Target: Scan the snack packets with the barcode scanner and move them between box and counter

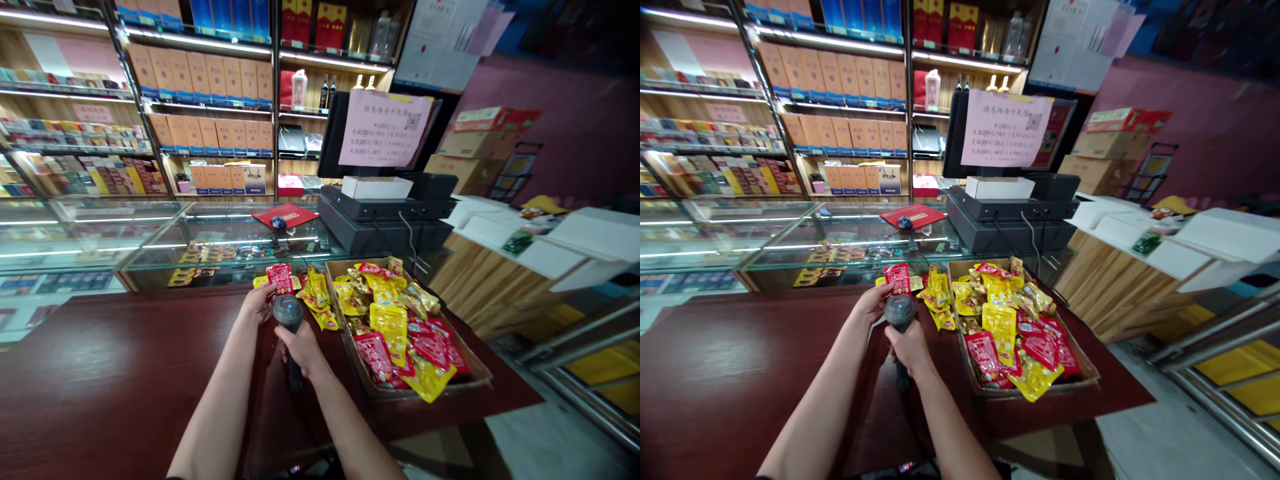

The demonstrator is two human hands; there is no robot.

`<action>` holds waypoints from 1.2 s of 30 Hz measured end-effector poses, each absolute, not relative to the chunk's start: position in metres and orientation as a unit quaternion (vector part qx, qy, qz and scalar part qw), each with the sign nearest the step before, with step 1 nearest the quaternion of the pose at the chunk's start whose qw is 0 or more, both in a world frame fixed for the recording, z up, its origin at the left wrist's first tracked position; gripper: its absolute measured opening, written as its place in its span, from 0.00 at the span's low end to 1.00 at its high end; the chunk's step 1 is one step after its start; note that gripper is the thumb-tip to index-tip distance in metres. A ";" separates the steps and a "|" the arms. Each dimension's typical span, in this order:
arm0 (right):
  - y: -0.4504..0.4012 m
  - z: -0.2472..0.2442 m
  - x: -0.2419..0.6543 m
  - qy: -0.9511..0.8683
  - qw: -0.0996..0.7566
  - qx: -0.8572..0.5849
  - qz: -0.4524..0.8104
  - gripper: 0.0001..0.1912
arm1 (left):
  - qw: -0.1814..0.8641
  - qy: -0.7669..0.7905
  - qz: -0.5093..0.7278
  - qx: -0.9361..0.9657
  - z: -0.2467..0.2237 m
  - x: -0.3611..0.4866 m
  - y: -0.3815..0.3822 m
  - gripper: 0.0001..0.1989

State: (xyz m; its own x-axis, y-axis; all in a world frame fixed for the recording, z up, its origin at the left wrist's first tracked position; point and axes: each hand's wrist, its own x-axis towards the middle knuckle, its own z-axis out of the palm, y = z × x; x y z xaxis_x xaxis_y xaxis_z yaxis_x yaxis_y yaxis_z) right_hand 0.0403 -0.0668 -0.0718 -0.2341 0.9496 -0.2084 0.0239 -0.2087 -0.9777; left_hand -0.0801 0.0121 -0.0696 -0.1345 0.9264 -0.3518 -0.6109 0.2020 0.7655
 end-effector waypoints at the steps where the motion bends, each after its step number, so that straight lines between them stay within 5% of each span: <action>1: -0.066 -0.072 0.040 -0.499 0.377 -0.488 0.609 0.10 | 0.633 0.446 0.608 0.176 -0.070 -0.081 0.012 0.04; 12: -0.067 -0.069 0.041 -0.490 0.378 -0.494 0.611 0.07 | 0.643 0.432 0.607 0.178 -0.080 -0.079 0.020 0.04; 15: -0.062 -0.070 0.046 -0.498 0.429 -0.503 0.561 0.04 | 0.644 0.440 0.600 0.178 -0.080 -0.082 0.018 0.05; 18: -0.047 -0.066 0.053 -0.491 0.515 -0.508 0.485 0.11 | 0.653 0.443 0.588 0.179 -0.076 -0.083 0.013 0.05; 22: -0.026 -0.048 0.064 -0.448 0.545 -0.494 0.508 0.11 | 0.672 0.431 0.567 0.202 -0.067 -0.074 0.004 0.04; 28: -0.017 -0.005 0.102 -0.346 0.575 -0.473 0.570 0.12 | 0.688 0.391 0.548 0.272 -0.035 -0.026 0.009 0.05; 36: -0.010 0.054 0.206 -0.299 0.689 -0.437 0.494 0.12 | 0.718 0.336 0.492 0.361 0.028 0.088 0.047 0.11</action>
